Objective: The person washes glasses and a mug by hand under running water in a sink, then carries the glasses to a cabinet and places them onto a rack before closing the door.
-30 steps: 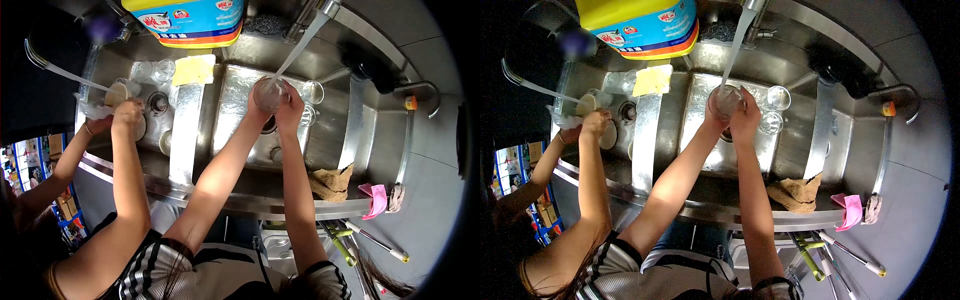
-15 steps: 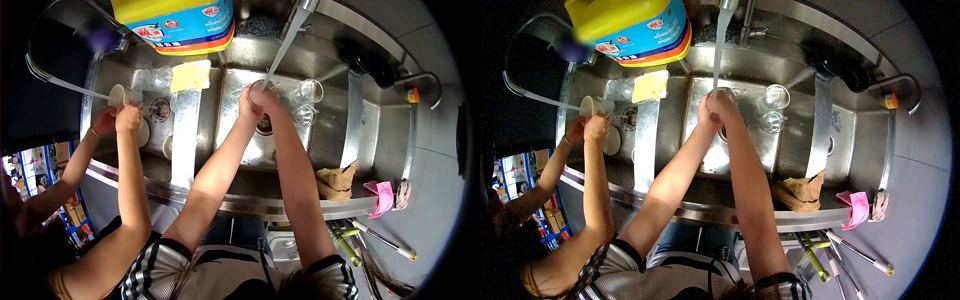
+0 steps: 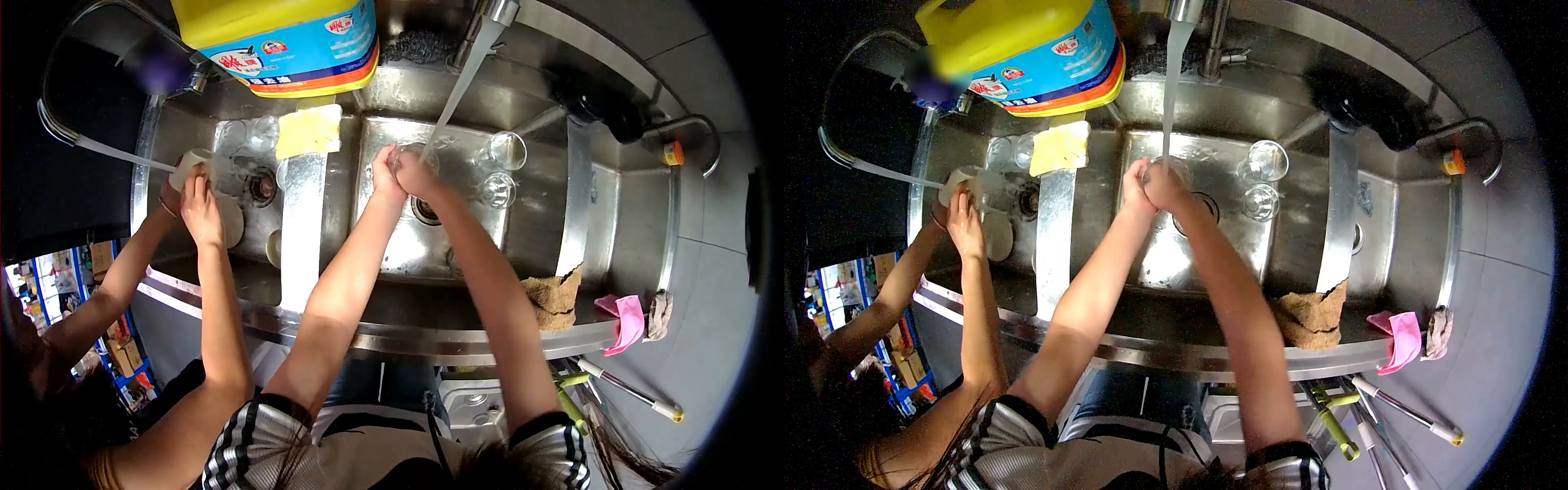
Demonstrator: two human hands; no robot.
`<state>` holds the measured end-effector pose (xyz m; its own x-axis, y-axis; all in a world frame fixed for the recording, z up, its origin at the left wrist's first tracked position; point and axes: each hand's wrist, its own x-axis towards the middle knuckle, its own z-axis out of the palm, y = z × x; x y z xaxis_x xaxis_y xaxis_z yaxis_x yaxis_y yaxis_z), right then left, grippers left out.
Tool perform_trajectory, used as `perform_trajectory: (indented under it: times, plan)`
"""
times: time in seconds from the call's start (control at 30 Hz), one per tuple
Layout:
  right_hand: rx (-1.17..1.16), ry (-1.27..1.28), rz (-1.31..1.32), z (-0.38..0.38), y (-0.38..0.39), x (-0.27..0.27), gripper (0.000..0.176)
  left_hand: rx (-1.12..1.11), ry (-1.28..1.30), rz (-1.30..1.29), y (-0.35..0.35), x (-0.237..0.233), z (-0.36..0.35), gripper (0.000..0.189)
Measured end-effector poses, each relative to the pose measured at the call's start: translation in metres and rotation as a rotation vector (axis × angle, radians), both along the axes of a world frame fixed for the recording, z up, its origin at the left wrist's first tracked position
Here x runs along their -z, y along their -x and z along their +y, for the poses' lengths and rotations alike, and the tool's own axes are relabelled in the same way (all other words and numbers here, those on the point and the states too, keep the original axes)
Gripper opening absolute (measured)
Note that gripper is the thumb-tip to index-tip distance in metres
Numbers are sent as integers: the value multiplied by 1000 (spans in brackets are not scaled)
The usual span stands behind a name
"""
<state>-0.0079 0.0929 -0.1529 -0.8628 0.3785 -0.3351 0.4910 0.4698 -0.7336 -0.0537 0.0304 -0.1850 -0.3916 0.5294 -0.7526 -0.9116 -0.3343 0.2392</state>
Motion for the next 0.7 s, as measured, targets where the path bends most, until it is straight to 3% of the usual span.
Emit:
perform_trajectory:
  times: [0.03,0.07,0.13,0.17,0.2,0.23,0.27,0.33,0.37,0.43,0.47,0.53,0.6,0.67,0.7]
  plan:
    - [-162,-135,164,2,-5,-4,23,-4,3,11,2,-2,-4,28]
    - [-162,-128,166,2,-8,-8,23,-7,7,21,3,-4,-7,26]
    - [-383,-72,-41,9,-17,-23,18,13,87,70,2,-7,-7,29]
    - [-380,-83,-42,16,-21,-33,18,7,129,-50,2,-9,-6,32]
    - [-278,94,65,21,-25,-44,16,-4,170,-170,0,-10,-6,34]
    - [-174,277,170,22,-30,-49,16,26,179,-140,-7,-54,-7,40]
    - [-176,276,169,21,-37,-48,16,23,178,-141,-9,-52,-7,40]
    - [61,41,588,19,-52,-51,45,-170,-126,-184,-12,-46,-7,41]
    - [58,38,586,14,-56,-53,45,-146,-132,-101,-13,-41,-6,41]
    - [86,-286,504,5,-60,-59,83,-158,-161,-147,-16,-39,2,41]
    - [83,-287,504,3,-56,-63,83,-167,-181,-190,-18,-41,4,41]
    - [226,301,550,-1,-47,-67,109,-160,-197,-206,-21,-42,5,41]
    - [278,186,613,-1,-43,-58,108,-144,-200,-210,-22,-38,3,40]
    - [210,255,367,0,-41,-53,111,-117,-194,-201,-21,-34,-2,40]
    - [128,148,512,1,-35,-40,108,-99,-192,-203,-20,-32,-5,40]
